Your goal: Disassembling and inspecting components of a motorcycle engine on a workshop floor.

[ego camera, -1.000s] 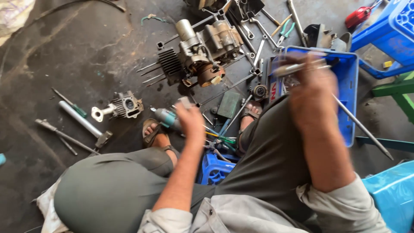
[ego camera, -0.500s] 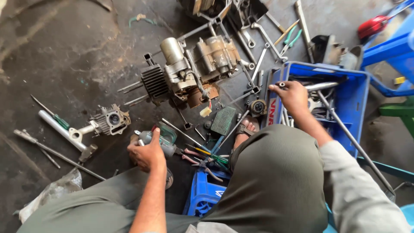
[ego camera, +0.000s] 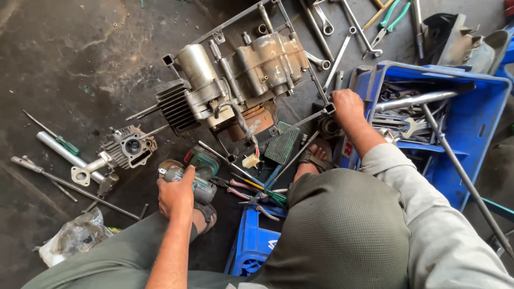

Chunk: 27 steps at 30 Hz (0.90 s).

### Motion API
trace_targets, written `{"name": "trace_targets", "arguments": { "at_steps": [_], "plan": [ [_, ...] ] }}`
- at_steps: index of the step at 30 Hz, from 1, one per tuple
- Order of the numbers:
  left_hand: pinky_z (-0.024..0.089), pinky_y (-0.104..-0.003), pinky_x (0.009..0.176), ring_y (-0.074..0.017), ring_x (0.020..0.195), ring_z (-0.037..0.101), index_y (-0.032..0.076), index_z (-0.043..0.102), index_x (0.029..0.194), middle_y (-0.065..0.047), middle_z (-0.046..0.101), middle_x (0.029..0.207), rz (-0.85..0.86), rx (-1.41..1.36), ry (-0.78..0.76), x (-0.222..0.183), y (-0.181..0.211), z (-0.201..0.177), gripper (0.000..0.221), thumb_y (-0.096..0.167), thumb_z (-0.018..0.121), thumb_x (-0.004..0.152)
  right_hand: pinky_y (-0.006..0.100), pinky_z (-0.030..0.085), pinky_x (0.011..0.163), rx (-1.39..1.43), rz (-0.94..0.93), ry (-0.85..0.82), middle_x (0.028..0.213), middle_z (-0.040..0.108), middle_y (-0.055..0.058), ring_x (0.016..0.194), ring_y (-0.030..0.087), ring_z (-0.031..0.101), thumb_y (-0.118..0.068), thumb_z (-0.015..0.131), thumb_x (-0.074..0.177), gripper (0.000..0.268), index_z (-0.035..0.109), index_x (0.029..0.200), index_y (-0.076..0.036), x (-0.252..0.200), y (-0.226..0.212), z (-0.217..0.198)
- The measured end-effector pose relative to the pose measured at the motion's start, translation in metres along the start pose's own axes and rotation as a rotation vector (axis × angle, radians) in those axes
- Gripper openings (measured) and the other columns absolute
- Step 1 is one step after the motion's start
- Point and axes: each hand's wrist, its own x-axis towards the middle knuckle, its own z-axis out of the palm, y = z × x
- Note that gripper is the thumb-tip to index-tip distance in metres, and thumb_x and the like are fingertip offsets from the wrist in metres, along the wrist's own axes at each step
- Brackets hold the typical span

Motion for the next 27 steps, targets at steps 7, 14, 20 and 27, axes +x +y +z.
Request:
{"name": "trace_targets", "arguments": {
  "at_steps": [7, 14, 20, 27],
  "plan": [
    [0.045, -0.054, 0.103, -0.0457, 0.12, 0.06, 0.003, 0.046, 0.145, -0.027, 0.064, 0.128, 0.053, -0.053, -0.006, -0.001, 0.006, -0.001, 0.103, 0.066, 0.078, 0.07, 0.046, 0.056, 0.087, 0.015, 0.106, -0.009, 0.111, 0.07, 0.02, 0.103, 0.036, 0.068, -0.016, 0.075, 0.086, 0.022, 0.073, 0.107, -0.008, -0.024, -0.003, -0.1],
    [0.045, -0.056, 0.102, -0.0466, 0.117, 0.061, 0.001, 0.053, 0.138, -0.03, 0.064, 0.126, 0.063, -0.14, 0.127, 0.012, -0.014, 0.038, 0.095, 0.064, 0.077, 0.071, 0.032, 0.058, 0.088, 0.857, -0.045, 0.322, 0.127, 0.066, 0.013, 0.106, 0.018, 0.07, -0.006, 0.067, 0.1, 0.034, 0.066, 0.134, -0.006, -0.14, -0.126, -0.369],
    [0.05, -0.051, 0.102, -0.0441, 0.116, 0.065, -0.002, 0.063, 0.121, -0.029, 0.067, 0.122, 0.126, -0.354, 0.313, 0.0, -0.048, 0.089, 0.082, 0.059, 0.076, 0.068, 0.034, 0.058, 0.08, 1.016, -0.499, 0.095, 0.131, 0.065, 0.013, 0.101, 0.021, 0.067, 0.001, 0.066, 0.082, 0.048, 0.063, 0.129, -0.006, -0.298, -0.266, -0.479],
    [0.053, -0.055, 0.093, -0.0443, 0.105, 0.069, 0.008, 0.069, 0.117, -0.023, 0.073, 0.114, -0.056, -0.507, 0.109, -0.065, -0.048, 0.016, 0.072, 0.056, 0.072, 0.064, 0.036, 0.056, 0.087, 0.932, -0.338, 0.116, 0.131, 0.066, 0.014, 0.107, 0.024, 0.067, -0.001, 0.066, 0.085, 0.049, 0.06, 0.133, -0.006, -0.46, -0.381, -0.504]
  ]
}}
